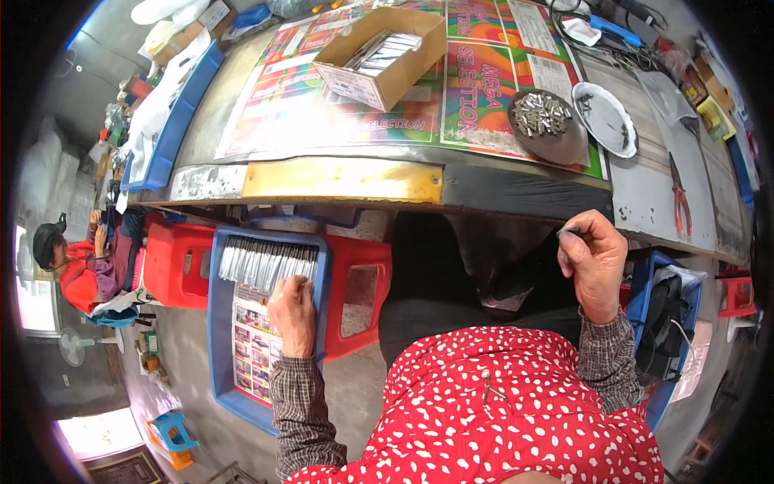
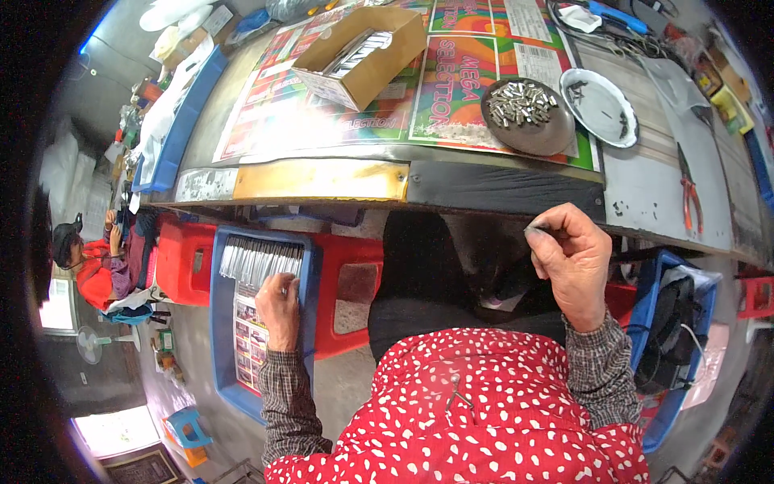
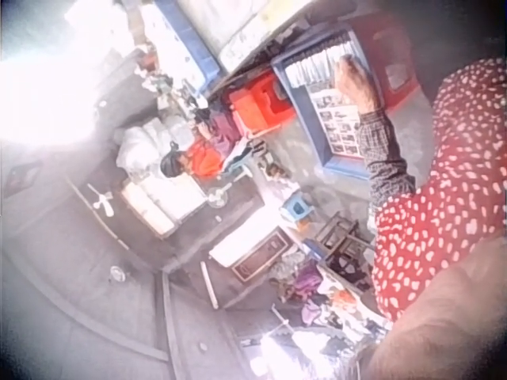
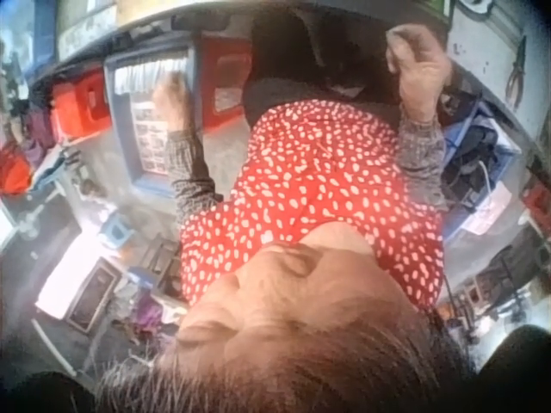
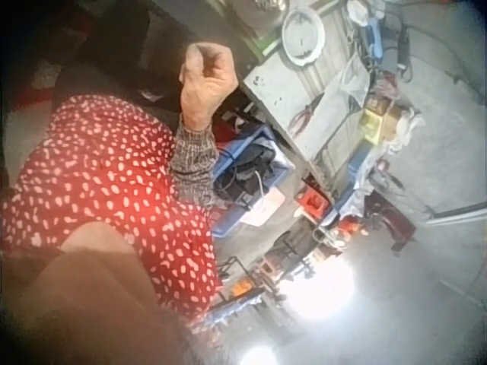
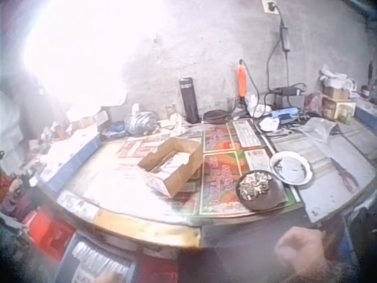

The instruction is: The person assembles small metal terminals into a black plastic housing by hand.

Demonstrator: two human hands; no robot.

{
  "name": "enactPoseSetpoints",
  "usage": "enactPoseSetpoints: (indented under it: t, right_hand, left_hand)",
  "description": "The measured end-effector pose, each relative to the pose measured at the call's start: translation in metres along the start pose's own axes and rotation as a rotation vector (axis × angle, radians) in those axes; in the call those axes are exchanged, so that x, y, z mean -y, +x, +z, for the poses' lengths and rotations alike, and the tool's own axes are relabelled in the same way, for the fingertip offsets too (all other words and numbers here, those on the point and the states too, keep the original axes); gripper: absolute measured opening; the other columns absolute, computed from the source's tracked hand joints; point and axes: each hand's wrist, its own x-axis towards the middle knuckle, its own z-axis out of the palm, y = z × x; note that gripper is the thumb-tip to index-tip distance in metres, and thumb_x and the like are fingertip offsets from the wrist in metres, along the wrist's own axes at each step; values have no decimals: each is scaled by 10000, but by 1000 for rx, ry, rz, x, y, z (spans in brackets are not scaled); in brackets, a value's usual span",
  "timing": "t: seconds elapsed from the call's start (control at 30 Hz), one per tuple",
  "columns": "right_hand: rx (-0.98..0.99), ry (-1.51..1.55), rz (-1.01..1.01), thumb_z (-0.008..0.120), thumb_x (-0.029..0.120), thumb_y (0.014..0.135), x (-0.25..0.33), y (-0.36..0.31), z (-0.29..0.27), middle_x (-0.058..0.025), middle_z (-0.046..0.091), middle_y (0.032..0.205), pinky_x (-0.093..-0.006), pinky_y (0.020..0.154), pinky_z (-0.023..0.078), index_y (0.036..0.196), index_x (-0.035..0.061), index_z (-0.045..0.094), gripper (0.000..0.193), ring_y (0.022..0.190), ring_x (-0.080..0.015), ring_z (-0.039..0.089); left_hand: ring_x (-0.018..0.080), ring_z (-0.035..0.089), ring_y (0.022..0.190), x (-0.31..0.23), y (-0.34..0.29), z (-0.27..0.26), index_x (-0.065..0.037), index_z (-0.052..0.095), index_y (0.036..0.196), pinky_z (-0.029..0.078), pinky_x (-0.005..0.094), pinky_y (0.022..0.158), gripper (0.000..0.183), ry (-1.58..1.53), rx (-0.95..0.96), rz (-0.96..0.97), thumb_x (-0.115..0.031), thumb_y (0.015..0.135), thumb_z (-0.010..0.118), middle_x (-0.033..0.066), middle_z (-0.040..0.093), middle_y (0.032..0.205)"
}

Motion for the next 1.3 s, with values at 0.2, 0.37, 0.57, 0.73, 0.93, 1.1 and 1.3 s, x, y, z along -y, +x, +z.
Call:
enactPoseSetpoints:
  t: [0.2, 0.37, 0.57, 0.73, 0.93, 1.1, 1.3]
  right_hand:
    - [1, 0, 17, 594, 29, 863, 4, 3, -2, 27, 508, 662, -165, 447, 348, 849, 1, 557, 49, 506, -20, 435]
    - [12, 22, 22, 599, 41, 865, 2, 6, -6, 31, 506, 660, -165, 455, 351, 839, 5, 550, 67, 520, -13, 434]
    - [-14, -6, -38, 608, 53, 862, 12, 14, -11, 29, 509, 662, -164, 458, 353, 840, 4, 551, 79, 522, -13, 435]
    - [-43, -41, -69, 612, 60, 861, 16, 28, -13, 35, 507, 653, -166, 458, 351, 846, 5, 555, 80, 521, -12, 432]
    - [-65, -42, -46, 616, 68, 861, 10, 38, -18, 40, 503, 640, -170, 456, 345, 848, 8, 557, 85, 519, -12, 430]
    - [-61, -46, -14, 616, 72, 863, 5, 41, -19, 39, 504, 640, -169, 457, 345, 846, 12, 556, 87, 518, -13, 432]
    - [-30, -19, 22, 627, 65, 854, 2, 40, -22, 44, 502, 636, -165, 466, 341, 838, 13, 553, 92, 530, -8, 432]
  left_hand:
    - [361, 572, 654, -8, 10, -6, -75, 604, 800, 436, 438, 554, 28, 159, 23, 66, -103, 802, 608, 142, 563, 755]
    - [358, 567, 648, 1, 15, -3, -83, 590, 778, 429, 435, 541, 23, 166, -2, 111, -87, 785, 612, 139, 554, 729]
    - [326, 587, 665, -37, 59, -29, -84, 616, 832, 445, 405, 540, 39, 77, -129, 210, -79, 798, 633, 121, 586, 751]
    - [317, 595, 673, -86, 123, -56, -66, 612, 831, 456, 377, 544, 38, -12, -193, 346, -61, 799, 631, 128, 589, 758]
    - [304, 582, 664, -135, 201, -47, -70, 605, 802, 447, 384, 546, 34, 0, -259, 611, -71, 784, 634, 96, 575, 728]
    - [310, 584, 675, -166, 257, -24, -71, 611, 767, 449, 408, 579, 21, -2, -246, 703, -89, 775, 606, 103, 580, 742]
    - [338, 597, 711, -181, 303, 9, -57, 616, 721, 455, 435, 613, 62, 133, -21, 708, -71, 759, 570, 125, 605, 709]
